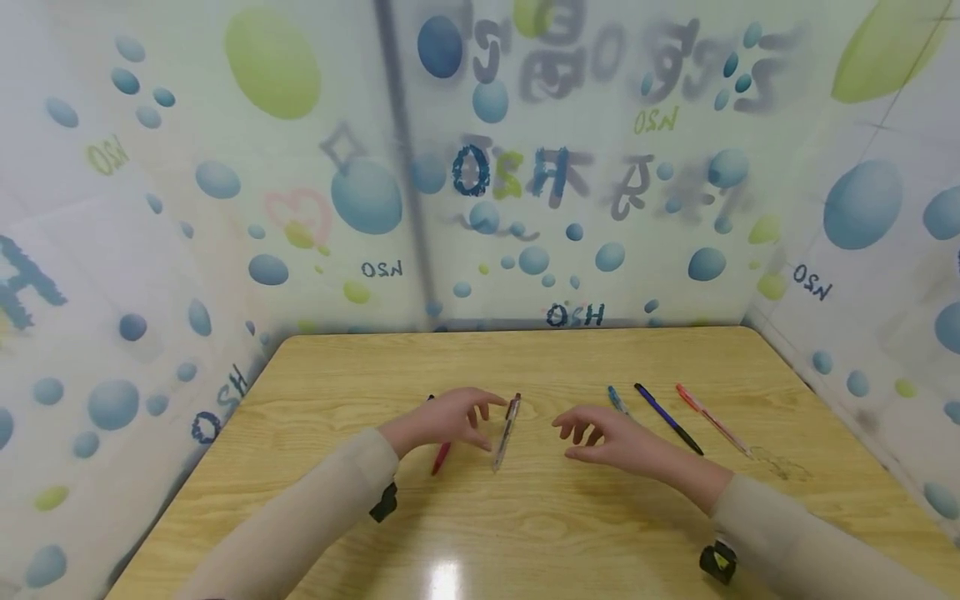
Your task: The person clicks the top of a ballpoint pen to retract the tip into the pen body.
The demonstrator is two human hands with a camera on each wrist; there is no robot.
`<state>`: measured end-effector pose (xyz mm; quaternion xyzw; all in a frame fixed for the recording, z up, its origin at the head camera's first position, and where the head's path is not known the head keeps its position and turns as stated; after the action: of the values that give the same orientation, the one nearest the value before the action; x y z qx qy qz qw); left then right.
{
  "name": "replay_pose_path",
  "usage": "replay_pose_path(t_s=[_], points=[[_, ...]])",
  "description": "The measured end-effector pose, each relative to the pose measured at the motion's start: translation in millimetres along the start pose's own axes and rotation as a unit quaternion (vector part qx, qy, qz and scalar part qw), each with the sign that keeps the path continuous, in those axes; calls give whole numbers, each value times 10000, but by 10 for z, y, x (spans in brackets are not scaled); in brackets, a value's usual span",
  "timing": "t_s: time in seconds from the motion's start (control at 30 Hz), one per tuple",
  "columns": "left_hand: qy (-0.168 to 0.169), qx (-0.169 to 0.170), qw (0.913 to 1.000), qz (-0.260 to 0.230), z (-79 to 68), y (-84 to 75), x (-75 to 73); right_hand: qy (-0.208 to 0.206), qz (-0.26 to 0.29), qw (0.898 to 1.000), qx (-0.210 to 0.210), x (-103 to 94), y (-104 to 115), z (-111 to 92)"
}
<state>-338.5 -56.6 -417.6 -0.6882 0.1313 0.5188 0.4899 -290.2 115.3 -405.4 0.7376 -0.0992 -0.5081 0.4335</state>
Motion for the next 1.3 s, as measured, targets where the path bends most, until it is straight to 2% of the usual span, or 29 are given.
replay_pose_path(t_s=[0.23,0.37,0.53,0.73,0.9,1.1,1.3], points=[[-109,-33,9998,181,-147,54,-126,-41,-440,9986,-290,63,146,102],[-83,-58,9996,262,-194,111,-143,-77,-693,9969,-359,98,201,135],[-72,-108,9993,356,-242,146,-137,-43,-702,9968,-383,136,248,166],[37,-316,9980,553,-303,263,-95,97,-663,9974,-275,189,254,196],[140,-426,9980,450,-318,337,-40,159,-786,9965,-220,218,247,211],[337,-579,9977,111,-345,339,35,230,-741,9968,-194,237,239,221],[495,-657,9963,231,-354,318,81,273,-716,9968,-247,269,263,229]])
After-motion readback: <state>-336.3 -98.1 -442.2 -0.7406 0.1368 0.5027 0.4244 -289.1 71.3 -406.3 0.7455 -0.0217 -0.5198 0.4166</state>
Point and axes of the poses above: each hand's wrist, its own z-axis towards the middle knuckle, its own x-axis out of the palm, y = z × x, the point moved 10 cm from there along z, towards the middle knuckle, and after that the axes turned 14 degrees about x, right-handed, at the moved point
